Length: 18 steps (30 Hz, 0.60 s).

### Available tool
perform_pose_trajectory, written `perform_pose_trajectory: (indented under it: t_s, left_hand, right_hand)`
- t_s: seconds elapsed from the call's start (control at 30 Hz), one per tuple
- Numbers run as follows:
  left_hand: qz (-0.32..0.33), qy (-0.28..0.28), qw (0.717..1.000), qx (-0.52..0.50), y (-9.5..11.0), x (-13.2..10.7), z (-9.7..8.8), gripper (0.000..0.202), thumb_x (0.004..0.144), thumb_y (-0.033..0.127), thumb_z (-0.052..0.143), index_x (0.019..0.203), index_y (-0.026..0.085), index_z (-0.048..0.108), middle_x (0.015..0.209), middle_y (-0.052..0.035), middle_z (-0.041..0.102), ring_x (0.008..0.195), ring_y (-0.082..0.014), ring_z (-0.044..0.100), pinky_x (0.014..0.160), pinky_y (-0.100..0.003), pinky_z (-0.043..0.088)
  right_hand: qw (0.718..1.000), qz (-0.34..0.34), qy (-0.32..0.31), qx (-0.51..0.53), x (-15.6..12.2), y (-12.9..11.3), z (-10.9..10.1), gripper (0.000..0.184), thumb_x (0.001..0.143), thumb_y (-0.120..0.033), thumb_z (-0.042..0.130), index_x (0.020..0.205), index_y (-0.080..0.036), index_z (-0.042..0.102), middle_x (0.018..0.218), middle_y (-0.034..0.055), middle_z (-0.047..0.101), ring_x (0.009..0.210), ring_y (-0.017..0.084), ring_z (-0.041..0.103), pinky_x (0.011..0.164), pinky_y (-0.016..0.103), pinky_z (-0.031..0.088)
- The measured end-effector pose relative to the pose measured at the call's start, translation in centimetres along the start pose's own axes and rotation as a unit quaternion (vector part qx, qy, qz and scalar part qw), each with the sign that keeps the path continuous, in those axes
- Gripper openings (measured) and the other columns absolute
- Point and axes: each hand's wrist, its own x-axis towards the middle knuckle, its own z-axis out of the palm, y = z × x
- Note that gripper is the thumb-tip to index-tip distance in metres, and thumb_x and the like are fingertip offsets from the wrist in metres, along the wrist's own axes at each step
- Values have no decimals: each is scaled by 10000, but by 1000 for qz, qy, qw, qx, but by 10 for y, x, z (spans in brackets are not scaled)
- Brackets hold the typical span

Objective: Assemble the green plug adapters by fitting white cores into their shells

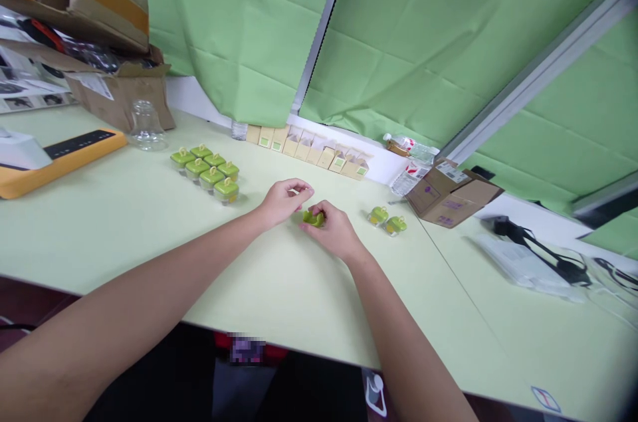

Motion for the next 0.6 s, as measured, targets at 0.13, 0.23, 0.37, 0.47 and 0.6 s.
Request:
perform_pose_trajectory:
  t_s: [0.13, 0.23, 0.37, 0.47, 0.6]
  left_hand:
    - [14, -15, 999, 35, -4, 1, -2, 327, 801, 488, 683, 852, 165, 698, 774, -15, 646, 558, -92, 518, 556, -242, 462]
    - [18, -18, 999, 38, -7, 2, -3, 368, 802, 526, 674, 849, 162, 701, 762, -24, 650, 565, -102, 528, 556, -246, 467]
    - [14, -13, 999, 32, -7, 3, -4, 382, 790, 535, 683, 877, 164, 704, 770, -23, 650, 559, -102, 530, 540, -244, 466]
    - [22, -8, 999, 35, -5, 4, -4, 383, 800, 540, 671, 888, 168, 707, 788, -20, 658, 547, -97, 531, 535, -241, 465]
    - [16, 6, 999, 41, -7, 5, -6, 375, 808, 523, 667, 906, 165, 716, 774, -20, 664, 550, -100, 534, 544, -241, 472]
  right_hand:
    - [999, -21, -24, -7, -2, -1, 1, 294, 756, -418, 707, 969, -240, 612, 934, 17, 679, 820, 194, 601, 740, 337, 458]
    - [999, -31, -30, -5, -5, -1, 4, 271, 781, -393, 701, 998, -246, 634, 970, 26, 692, 844, 202, 620, 775, 356, 480]
    - [999, -38, -9, 16, -2, -5, -5, 221, 832, -384, 672, 1005, -248, 659, 1025, 42, 709, 886, 217, 652, 827, 384, 514]
    - [994, -60, 82, 46, -1, -21, -25, 182, 891, -392, 624, 965, -237, 687, 1019, 58, 723, 929, 234, 669, 901, 409, 523]
    - [981, -58, 150, 113, -41, -63, -25, 266, 969, -422, 530, 935, -234, 715, 987, 60, 733, 951, 250, 678, 902, 405, 540]
